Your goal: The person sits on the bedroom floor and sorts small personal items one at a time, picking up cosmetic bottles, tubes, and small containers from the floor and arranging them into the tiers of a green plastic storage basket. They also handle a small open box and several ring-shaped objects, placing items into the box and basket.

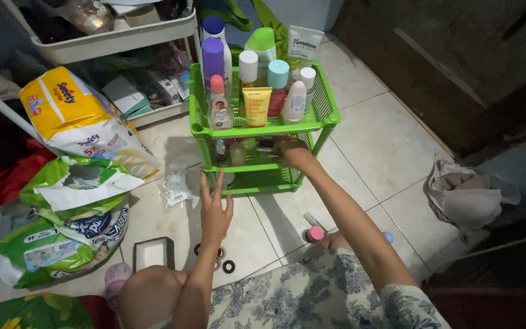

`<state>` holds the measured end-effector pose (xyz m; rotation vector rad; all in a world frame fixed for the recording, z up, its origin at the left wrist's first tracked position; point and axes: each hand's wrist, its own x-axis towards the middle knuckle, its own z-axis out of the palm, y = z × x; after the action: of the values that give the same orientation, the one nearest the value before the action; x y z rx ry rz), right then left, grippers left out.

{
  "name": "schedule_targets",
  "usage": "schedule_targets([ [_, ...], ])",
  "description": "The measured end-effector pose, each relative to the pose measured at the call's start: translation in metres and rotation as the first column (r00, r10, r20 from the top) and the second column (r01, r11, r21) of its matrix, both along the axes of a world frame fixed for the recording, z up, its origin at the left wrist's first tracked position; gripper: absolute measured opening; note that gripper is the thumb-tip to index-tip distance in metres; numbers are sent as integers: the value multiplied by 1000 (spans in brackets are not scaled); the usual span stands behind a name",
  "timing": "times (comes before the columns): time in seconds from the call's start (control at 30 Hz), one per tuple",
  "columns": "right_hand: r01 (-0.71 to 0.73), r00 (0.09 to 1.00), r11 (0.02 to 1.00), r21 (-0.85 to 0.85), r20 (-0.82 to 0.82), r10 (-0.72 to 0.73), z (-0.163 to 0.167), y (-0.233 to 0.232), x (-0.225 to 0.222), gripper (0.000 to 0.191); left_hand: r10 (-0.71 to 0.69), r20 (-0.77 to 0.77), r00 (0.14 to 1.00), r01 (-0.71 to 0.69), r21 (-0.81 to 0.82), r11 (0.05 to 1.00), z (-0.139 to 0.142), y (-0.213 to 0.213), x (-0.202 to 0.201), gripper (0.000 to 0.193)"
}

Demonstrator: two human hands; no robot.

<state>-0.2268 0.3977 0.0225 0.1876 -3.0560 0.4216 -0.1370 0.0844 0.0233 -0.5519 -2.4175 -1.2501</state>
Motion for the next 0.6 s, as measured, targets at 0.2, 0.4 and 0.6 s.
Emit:
schedule_targets([
  [0.2,20,1000,999,35,-4,-20,-1,-3,-7,23,-25,1,1000,25,42,999,0,0,-1,69],
  [0.4,19,1000,1000,10,-6,-19,-1,-4,-10,16,-9,-7,1000,9,23,1000,-1,0,-1,71],
  [0.6,33,999,999,-7,34,-32,4,-3,-18,29,-13,-9,1000,13,35,999,-3,0,-1,71],
])
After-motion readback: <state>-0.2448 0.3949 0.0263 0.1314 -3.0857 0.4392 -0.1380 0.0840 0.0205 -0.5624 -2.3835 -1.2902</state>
